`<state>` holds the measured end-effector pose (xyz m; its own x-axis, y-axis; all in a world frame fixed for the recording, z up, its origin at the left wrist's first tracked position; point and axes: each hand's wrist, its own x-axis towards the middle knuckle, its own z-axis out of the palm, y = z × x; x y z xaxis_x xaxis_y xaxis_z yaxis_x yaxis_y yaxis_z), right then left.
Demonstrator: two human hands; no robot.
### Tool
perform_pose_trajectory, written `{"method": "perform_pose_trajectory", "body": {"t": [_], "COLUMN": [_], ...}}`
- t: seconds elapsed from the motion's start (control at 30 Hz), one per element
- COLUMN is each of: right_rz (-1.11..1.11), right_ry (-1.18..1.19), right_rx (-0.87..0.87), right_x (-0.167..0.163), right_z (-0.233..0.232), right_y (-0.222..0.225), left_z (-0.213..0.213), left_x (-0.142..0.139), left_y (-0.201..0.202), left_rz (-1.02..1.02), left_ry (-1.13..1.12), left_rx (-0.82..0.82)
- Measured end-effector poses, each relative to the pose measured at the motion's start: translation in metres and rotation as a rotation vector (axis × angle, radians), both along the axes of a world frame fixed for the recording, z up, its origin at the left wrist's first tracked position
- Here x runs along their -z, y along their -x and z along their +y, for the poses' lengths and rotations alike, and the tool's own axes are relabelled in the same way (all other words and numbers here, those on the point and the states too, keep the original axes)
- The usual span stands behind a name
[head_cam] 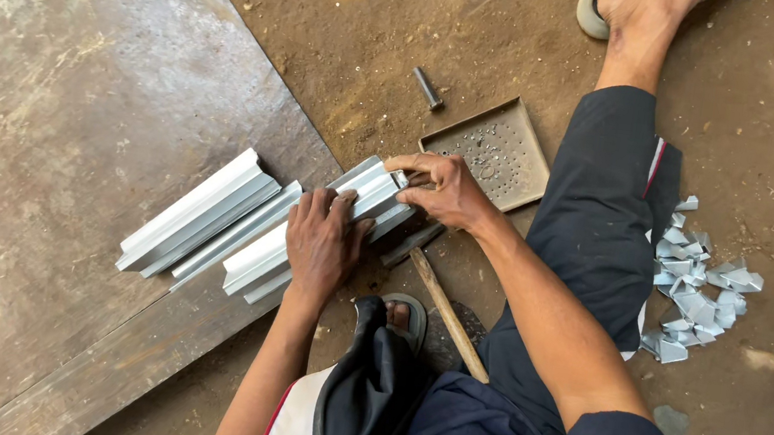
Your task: The person sits on the floor and assembles metal frame pieces by inserting small metal pins into pre-drilled holes and hammering them flush with a hammer. The person repeatedly picks up pins, aligns them with the holes, and strikes them until they are seated.
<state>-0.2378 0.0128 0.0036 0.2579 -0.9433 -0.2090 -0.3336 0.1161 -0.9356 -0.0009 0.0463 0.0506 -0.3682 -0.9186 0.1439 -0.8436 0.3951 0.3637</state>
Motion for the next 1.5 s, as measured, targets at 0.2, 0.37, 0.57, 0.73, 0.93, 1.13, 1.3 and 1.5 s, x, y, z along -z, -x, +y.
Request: {"method": "perform_pose_trajectory", "body": {"t": [0.2,0.37,0.57,0.73,0.93,1.13,1.3,1.5], "right_rz": [-0.098,0.120,0.194,0.429,0.529,0.314,0.059,-0.167], "right_ry": [0.107,0.201,0.382,0.530,0.050,-0.320,-0.525,-0.518], "right_rx": [-0.019,-0.012,0.016,-0.077,0.062,-0.061,0.102,0.490], "right_x": [0.007,0.010,0.010,-0.010,-0.007,0.013,-0.039,-0.052], "right_z": [-0.001,0.008,0.030,0.037,0.101,0.185,0.181,0.120], "right_y": [-0.001,-0.011,-0.032,-0.032,-0.001,-0.014,0.038,0.055], "left_z": [-0.006,-0.004,-0.002,0.004,0.003,-0.043,-0.060,-0.062], "left_x": [-0.005,-0.003,0.001,-0.003,-0.018,-0.015,-0.009,-0.008], "left_y": [-0.002,-0.001,-0.004,0.001,0.003,0.028,0.048,0.049], "left_rz": [0.039,0.096,0.110,0.115,-0.016,-0.094,-0.114,-0.081], "left_ry": [-0.003,0.033,0.058,0.015,0.058,-0.328,-0.383,-0.294], "left_rx": [0.030,0.007,0.023,0.016,0.039,0.314,0.238,0.229]}}
